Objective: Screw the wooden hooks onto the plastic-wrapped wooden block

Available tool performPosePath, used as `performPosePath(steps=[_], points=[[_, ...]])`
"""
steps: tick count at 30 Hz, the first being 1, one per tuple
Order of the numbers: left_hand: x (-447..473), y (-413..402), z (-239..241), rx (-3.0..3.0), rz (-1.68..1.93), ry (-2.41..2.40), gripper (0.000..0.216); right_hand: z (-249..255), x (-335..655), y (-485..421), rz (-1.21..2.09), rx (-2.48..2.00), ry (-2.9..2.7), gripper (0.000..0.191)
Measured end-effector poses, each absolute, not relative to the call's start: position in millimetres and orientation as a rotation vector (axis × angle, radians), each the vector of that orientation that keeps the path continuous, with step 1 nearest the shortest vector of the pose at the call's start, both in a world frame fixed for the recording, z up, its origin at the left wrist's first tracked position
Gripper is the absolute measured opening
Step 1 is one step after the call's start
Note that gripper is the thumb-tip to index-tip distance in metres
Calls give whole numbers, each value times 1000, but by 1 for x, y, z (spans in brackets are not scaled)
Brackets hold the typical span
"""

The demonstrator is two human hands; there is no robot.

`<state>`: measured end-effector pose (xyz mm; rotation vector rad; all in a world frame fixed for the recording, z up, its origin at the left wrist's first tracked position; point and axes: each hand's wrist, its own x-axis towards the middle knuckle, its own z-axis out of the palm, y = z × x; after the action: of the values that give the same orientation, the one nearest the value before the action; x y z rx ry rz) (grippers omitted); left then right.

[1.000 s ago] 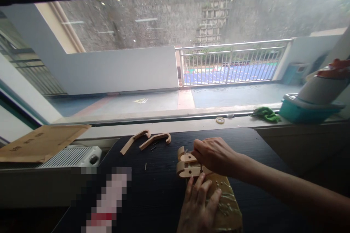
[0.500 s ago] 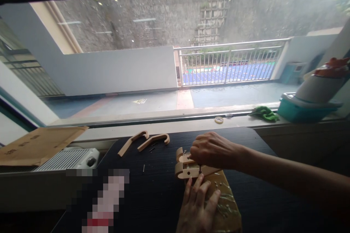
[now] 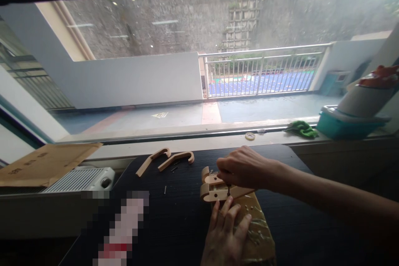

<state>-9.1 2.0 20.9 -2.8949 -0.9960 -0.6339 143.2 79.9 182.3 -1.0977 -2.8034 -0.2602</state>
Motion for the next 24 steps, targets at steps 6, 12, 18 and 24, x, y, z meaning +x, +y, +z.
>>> performPosePath(steps=[6, 12, 18, 24], points=[[-8, 2, 22, -2878, -641, -995, 58, 175, 150, 88, -249, -853, -2955, 25], [-8, 2, 28, -2874, -655, -987, 62, 159, 147, 88, -307, -1280, -2729, 33], [-5, 0, 23, -2866, -762, -1003, 77, 171, 142, 80, -258, -1447, -2732, 30], [-4, -2, 18, -2834, -803, -1046, 70, 186, 152, 76, -38, -1071, -2874, 23]])
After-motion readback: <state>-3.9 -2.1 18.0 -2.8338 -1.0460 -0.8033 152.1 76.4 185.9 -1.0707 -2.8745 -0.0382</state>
